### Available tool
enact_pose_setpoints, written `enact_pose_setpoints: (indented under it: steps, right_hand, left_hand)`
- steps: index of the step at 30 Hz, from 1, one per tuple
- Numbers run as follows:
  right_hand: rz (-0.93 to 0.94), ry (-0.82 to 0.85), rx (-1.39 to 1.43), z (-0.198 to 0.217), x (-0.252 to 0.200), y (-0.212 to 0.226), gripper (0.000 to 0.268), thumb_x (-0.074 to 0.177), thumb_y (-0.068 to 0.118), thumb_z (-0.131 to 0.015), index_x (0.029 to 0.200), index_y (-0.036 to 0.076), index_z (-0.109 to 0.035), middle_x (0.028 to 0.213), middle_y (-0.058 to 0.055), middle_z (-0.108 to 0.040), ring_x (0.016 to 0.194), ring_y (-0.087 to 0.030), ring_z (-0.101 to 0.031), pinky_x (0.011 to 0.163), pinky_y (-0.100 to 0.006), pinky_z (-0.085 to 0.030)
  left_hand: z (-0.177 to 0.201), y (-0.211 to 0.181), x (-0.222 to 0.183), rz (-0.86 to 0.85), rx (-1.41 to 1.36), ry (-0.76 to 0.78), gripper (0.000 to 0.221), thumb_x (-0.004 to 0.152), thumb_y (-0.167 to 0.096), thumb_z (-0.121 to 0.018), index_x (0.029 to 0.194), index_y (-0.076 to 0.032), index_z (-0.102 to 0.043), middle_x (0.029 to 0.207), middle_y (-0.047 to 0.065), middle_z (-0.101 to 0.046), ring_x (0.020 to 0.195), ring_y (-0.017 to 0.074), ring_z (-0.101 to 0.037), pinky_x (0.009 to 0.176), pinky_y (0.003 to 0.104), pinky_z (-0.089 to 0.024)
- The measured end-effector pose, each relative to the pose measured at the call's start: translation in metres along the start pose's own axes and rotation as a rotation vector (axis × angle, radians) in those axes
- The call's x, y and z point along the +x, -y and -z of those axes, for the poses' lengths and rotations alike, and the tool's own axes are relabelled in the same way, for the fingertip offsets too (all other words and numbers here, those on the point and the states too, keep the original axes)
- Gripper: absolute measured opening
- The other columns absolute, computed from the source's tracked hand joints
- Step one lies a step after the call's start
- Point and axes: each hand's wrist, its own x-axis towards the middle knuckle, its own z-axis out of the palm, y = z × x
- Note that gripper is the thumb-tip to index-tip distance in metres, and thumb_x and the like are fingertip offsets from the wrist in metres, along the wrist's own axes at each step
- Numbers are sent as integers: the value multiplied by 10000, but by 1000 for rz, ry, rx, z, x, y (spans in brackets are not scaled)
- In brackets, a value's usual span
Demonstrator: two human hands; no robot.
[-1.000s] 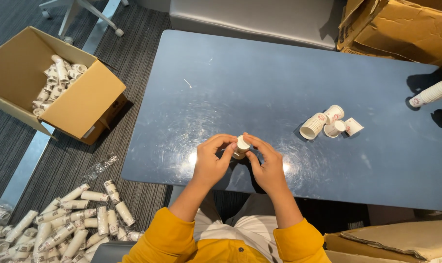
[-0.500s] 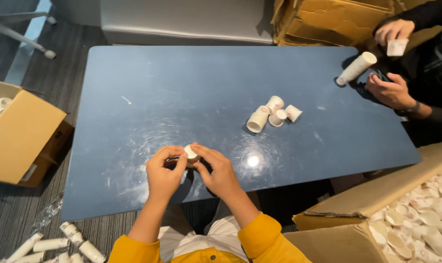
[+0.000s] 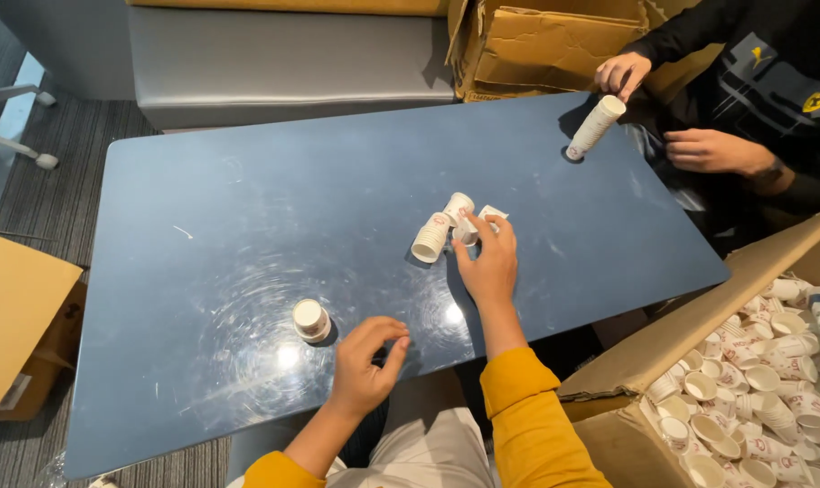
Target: Unwrapping and sorting stacks of small paper cups on a table.
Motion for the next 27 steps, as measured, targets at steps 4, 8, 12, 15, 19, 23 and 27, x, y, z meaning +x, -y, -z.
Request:
enact_pose_setpoints:
  steps: [4, 8, 12, 15, 19, 23, 27]
  right_hand:
    - [20, -8, -57, -13, 0, -10, 452, 751, 200, -868, 1181, 158, -735, 1201, -99, -655, 1082, -315, -587, 877, -434, -515]
    - [-20, -54, -40, -12, -5, -15, 342, 758, 190, -873, 1044, 102, -709, 1165, -68, -717, 1077, -312, -627, 904, -435, -514]
    - [-168, -85, 429, -11, -15, -34, 291, 806, 146, -826, 1021, 61, -649, 1222, -114, -720, 1080, -263, -677, 891, -389, -540]
    - [-316, 41, 1084, 6, -36, -35, 267, 881, 82, -737, 1114, 37, -613, 1312, -165, -667, 1081, -218, -671, 908, -361, -545]
    - [-370, 267, 1452, 32, -55, -6, 259, 919, 18, -672, 1166, 29, -594, 1380, -202, -620, 1137, -206, -643, 991, -348, -523]
    - [-208, 533, 1473, 35, -58, 30, 251, 924, -31, -669, 1160, 21, -601, 1397, -210, -594, 1170, -216, -630, 1022, -364, -520]
    - [-6, 681, 1372, 31, -54, 80, 252, 905, -64, -708, 1126, 28, -632, 1393, -175, -573, 1182, -217, -624, 1019, -385, -537]
  left_hand:
    - [-1, 3, 3, -20, 34, 23, 112, 873, -82, -747, 951, -10, -711, 998, 118, -742, 890, 277, -735, 782, 324, -568]
    - [0, 7, 2, 273, -49, 92, 126, 905, -128, -722, 949, -10, -726, 953, 86, -751, 745, 186, -722, 654, 281, -564]
    - [-2, 9, -1, 258, -40, 97, 126, 907, -128, -735, 960, -14, -729, 955, 80, -748, 762, 167, -731, 663, 272, -582]
    - [-1, 5, -1, 260, -68, 75, 164, 882, -112, -736, 1005, -6, -715, 1021, 102, -743, 808, 181, -748, 671, 279, -582]
    - [7, -18, 11, 131, -131, -27, 304, 904, -89, -709, 1187, 17, -674, 1161, 149, -701, 975, 214, -716, 801, 295, -576]
    - [29, -31, 19, 242, -320, -48, 320, 958, -79, -662, 1266, 9, -668, 1234, 145, -697, 1129, 196, -701, 955, 306, -564]
    - [67, -26, 25, 344, -241, -88, 187, 957, -82, -713, 1103, 8, -788, 1069, 135, -794, 958, 177, -742, 855, 302, -585]
